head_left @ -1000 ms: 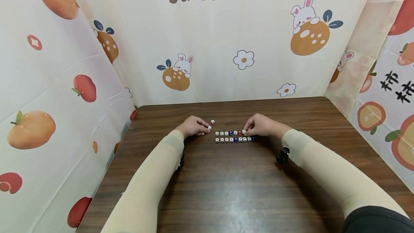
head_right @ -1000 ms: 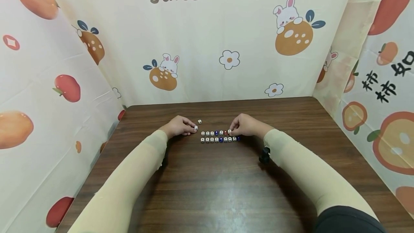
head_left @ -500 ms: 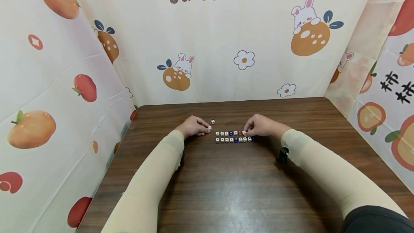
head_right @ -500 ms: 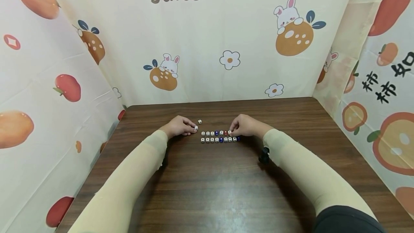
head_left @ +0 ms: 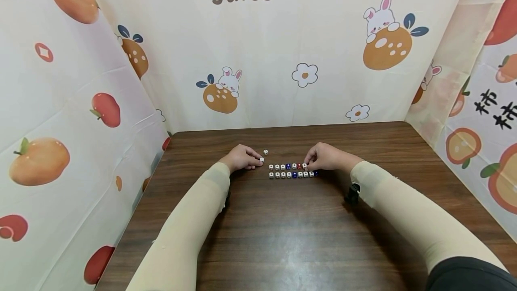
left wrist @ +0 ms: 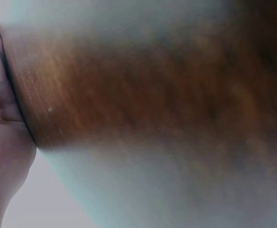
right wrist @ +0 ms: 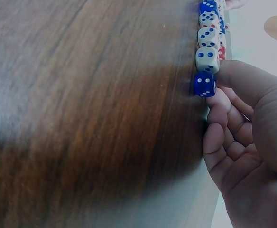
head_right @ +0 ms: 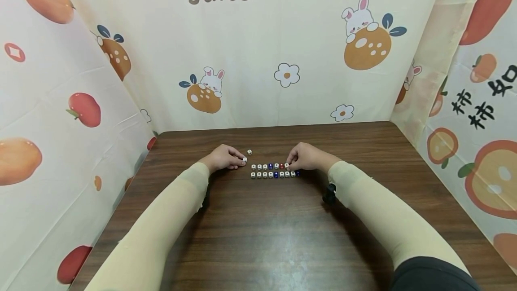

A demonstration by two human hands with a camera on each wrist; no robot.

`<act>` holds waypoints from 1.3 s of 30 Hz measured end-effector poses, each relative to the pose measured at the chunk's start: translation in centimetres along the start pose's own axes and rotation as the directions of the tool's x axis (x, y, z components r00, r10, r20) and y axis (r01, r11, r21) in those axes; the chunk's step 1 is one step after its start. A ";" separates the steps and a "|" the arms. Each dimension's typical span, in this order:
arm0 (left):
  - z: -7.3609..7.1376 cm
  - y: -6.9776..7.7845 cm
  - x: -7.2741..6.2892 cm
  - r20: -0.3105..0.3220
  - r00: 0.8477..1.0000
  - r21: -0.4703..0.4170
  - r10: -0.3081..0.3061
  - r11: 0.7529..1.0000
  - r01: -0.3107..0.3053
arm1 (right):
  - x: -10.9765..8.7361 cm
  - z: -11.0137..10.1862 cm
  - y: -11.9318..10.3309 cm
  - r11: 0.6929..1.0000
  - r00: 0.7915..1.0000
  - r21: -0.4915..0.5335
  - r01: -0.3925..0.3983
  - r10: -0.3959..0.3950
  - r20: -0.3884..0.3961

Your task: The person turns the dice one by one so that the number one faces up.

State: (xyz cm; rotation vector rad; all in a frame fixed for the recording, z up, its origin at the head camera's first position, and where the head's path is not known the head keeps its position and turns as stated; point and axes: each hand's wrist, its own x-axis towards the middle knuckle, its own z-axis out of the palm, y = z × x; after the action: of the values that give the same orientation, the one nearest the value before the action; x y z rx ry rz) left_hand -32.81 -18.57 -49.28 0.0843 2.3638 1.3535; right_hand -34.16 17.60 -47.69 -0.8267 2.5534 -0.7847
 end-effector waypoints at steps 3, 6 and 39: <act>0.0 0.0 0.0 0.000 1.000 0.002 0.001 1.000 -0.001 | -0.1 -0.1 -0.1 1.000 1.000 0.003 -0.004 0.004 0.001; 0.0 0.1 -0.1 -0.002 1.000 -0.001 -0.001 1.000 0.001 | -0.2 -0.1 -0.2 1.000 1.000 0.006 -0.002 0.002 0.003; 0.3 0.8 -1.1 -0.014 1.000 -0.013 0.027 1.000 -0.028 | 6.3 0.1 -5.9 0.999 0.998 -0.023 -0.044 0.042 -0.055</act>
State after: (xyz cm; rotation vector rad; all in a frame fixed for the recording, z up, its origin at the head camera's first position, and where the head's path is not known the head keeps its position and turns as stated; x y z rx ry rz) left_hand -31.82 -18.20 -48.43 0.1046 2.3724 1.3870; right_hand -36.48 9.62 -45.14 -0.7653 2.6240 -0.7748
